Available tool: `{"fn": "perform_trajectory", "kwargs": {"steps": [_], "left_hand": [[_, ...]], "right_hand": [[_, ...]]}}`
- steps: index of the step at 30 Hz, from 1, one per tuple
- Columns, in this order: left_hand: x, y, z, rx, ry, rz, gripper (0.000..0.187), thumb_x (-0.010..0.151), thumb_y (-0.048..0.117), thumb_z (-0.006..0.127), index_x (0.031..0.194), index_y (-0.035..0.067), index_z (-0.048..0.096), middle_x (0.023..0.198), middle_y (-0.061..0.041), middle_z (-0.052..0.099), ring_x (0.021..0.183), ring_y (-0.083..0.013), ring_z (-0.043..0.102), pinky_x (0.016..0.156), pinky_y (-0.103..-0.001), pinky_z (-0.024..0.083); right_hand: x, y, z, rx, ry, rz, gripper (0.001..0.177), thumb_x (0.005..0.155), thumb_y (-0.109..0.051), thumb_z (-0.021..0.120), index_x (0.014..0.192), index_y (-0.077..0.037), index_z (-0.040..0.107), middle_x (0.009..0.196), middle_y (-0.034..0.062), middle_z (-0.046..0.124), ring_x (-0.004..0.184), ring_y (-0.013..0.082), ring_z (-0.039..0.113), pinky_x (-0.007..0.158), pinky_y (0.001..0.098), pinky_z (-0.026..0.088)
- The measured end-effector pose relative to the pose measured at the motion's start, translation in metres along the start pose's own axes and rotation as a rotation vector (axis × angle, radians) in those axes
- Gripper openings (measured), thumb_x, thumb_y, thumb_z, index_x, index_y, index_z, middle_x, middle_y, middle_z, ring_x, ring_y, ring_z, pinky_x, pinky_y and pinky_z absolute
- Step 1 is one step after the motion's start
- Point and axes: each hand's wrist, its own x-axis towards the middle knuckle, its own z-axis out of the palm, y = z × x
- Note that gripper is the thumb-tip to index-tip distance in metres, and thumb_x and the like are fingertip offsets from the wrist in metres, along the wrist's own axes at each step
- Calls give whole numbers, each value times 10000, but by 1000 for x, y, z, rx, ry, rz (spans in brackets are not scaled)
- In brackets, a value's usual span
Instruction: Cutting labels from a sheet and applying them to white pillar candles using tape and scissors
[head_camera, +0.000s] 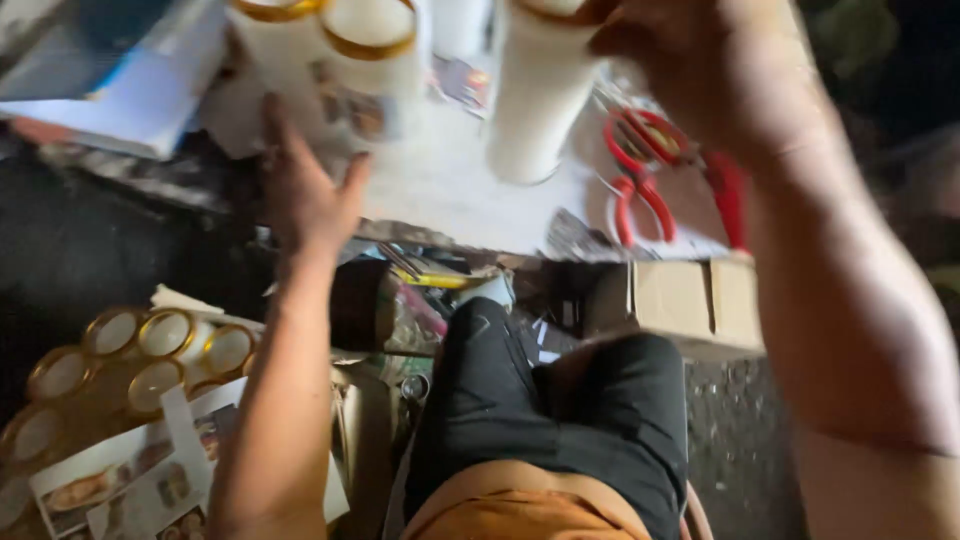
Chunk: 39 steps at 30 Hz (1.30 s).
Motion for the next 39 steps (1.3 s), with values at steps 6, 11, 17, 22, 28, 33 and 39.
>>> {"fn": "perform_trajectory", "kwargs": {"steps": [6,11,17,22,28,33,39], "left_hand": [[-2,8,-7,49,-35,17,1126,907,359,906,1596,-24,102,1647,-322,302,1462,-513,408,1180,-535,348],[-4,5,-10,-26,-68,-20,1157,881,402,888,1596,-21,83,1646,-354,254,1495,-517,328,1222,-528,283],[-40,83,-19,-401,238,101,863,1050,176,761,1636,61,139,1715,-241,215,1633,-381,234,1376,-474,189],[-22,163,-26,-588,206,387,727,1024,97,793,1573,21,322,1616,-203,399,1542,-353,409,1342,-461,329],[41,221,-27,-277,-385,565,977,891,359,910,1563,20,288,1614,-292,353,1519,-403,356,1261,-448,303],[44,216,-13,-257,-419,565,913,826,332,891,1503,-12,384,1464,-237,554,1331,-383,551,1113,-437,433],[-25,174,-59,-534,-141,374,920,859,154,914,1553,22,325,1530,-236,532,1428,-356,542,1244,-421,393]], "right_hand": [[-35,-25,28,68,69,-43,126,983,-67,858,1084,-57,783,945,85,786,802,265,741,700,400,545],[-60,-31,9,336,58,289,429,927,-1,781,1331,6,637,1084,188,754,896,219,748,767,360,563],[-92,19,41,-451,-339,365,368,903,-69,553,1232,-123,710,892,89,715,673,245,708,548,356,634],[-92,63,106,-98,-344,745,385,1049,-416,672,906,-60,700,791,119,680,668,294,626,569,462,517],[-86,71,107,-253,-465,725,312,1000,-346,663,1127,-63,645,898,182,714,796,399,694,630,516,546],[-100,10,49,104,-77,827,519,937,-218,706,1410,-45,582,942,157,771,813,368,715,659,515,532],[-165,-80,73,1098,347,872,534,880,-59,701,1391,-32,547,1239,70,711,575,158,643,496,315,571]]}}
